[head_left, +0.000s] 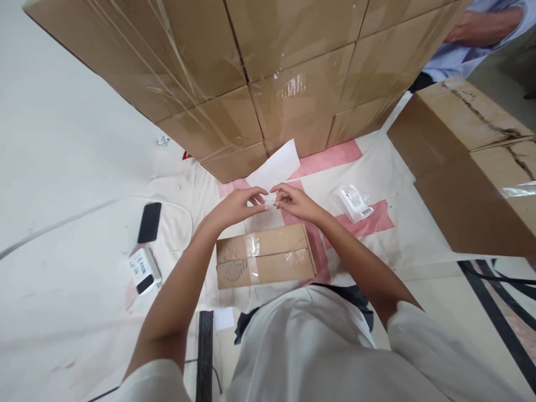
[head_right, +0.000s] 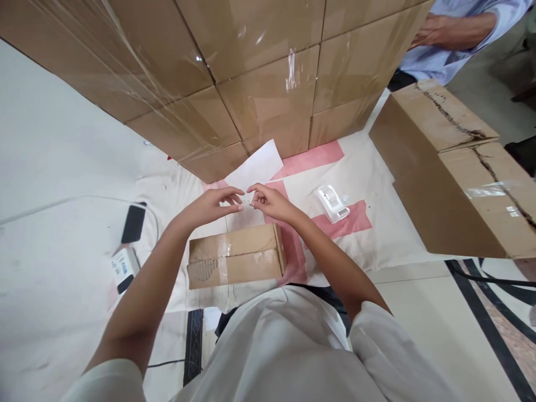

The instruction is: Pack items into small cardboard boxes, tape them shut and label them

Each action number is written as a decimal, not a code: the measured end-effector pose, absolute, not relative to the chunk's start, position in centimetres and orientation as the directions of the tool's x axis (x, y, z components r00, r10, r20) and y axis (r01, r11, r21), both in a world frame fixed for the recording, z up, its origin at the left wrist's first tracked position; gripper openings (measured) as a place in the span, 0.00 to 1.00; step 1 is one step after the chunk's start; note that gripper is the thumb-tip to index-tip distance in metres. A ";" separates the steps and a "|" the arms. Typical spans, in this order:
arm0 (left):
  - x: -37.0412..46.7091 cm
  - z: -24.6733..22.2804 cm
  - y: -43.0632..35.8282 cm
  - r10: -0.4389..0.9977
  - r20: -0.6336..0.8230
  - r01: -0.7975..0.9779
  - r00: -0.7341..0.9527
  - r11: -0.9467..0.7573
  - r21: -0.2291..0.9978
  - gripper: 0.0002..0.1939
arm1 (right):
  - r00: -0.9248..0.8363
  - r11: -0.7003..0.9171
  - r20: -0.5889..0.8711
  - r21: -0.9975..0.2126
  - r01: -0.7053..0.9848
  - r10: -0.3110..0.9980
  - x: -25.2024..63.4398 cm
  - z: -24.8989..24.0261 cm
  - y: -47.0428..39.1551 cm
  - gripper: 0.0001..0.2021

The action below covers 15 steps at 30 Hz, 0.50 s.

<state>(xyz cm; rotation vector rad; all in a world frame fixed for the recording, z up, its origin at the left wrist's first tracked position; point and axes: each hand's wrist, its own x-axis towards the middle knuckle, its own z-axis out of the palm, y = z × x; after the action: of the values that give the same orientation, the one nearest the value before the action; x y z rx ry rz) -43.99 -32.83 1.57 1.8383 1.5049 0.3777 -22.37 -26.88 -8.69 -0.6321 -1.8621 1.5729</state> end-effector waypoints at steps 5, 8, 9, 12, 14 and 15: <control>-43.2 -0.8 -30.2 0.896 -0.204 0.729 0.395 -0.171 0.662 0.12 | -0.664 0.144 0.134 -0.989 -0.039 0.735 -22.4 -8.8 -27.0 0.15; -44.7 -1.7 -30.2 0.919 -0.209 0.732 0.334 -0.113 0.672 0.12 | -0.603 0.152 0.116 -0.988 0.008 0.789 -21.3 -9.7 -27.3 0.11; -45.6 -2.1 -30.3 0.923 -0.218 0.728 0.316 -0.089 0.680 0.13 | -0.571 0.163 0.117 -0.986 0.029 0.812 -20.7 -9.9 -27.6 0.10; -48.5 -3.7 -30.7 0.915 -0.283 0.710 0.287 -0.005 0.705 0.17 | -0.489 0.180 0.119 -0.980 0.081 0.864 -18.4 -10.3 -29.5 0.10; -50.0 -5.3 -31.3 0.910 -0.321 0.707 0.262 0.045 0.706 0.19 | -0.410 0.152 0.099 -0.983 0.099 0.907 -16.8 -10.3 -31.6 0.10; -50.6 -6.1 -31.7 0.912 -0.328 0.710 0.246 0.061 0.702 0.20 | -0.353 0.129 0.086 -0.987 0.098 0.932 -16.0 -10.3 -32.8 0.10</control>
<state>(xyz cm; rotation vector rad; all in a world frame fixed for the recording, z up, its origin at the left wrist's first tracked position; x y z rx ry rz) -50.57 -31.68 -6.10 1.6966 1.5137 0.3099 -15.97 -32.82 -10.32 -1.0242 -1.6094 1.3191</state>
